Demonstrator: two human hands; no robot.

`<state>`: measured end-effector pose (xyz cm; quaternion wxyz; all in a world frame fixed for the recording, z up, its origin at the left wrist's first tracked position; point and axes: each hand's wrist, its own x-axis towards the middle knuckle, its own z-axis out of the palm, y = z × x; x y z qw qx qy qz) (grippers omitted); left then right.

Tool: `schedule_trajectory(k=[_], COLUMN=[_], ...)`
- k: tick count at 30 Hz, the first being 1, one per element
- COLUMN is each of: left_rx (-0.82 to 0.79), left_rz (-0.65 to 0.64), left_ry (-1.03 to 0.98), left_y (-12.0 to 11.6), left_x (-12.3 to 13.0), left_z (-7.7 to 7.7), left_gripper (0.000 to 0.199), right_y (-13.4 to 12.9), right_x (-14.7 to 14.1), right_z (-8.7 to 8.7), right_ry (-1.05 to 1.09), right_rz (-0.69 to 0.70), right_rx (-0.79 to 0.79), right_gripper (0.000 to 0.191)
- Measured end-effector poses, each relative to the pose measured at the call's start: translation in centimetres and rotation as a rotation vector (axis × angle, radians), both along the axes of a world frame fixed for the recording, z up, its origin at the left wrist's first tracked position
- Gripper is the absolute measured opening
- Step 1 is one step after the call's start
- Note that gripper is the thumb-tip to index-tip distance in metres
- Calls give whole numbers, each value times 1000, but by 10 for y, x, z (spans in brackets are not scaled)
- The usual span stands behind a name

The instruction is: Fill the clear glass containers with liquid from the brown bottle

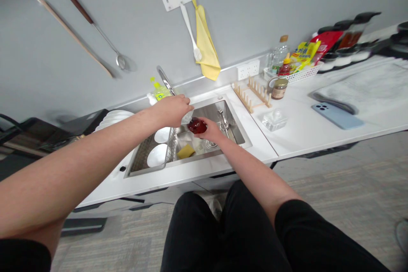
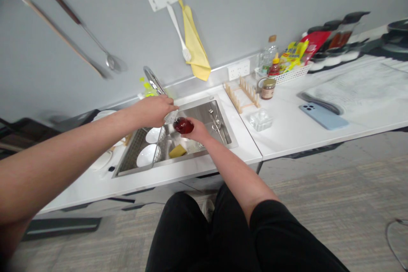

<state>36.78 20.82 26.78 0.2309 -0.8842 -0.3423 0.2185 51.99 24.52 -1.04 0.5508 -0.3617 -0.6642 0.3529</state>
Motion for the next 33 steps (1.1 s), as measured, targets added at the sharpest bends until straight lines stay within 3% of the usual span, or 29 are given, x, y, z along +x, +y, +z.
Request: schedule_trajectory(k=[33], left_rx=[1], left_rz=[24], left_ry=[77], left_y=[-8], left_x=[20], left_z=[5], left_gripper=[73], right_y=[1], right_x=[3], right_z=[-2], right_ry=[43], right_rz=[29], right_rx=[49], right_gripper=[89])
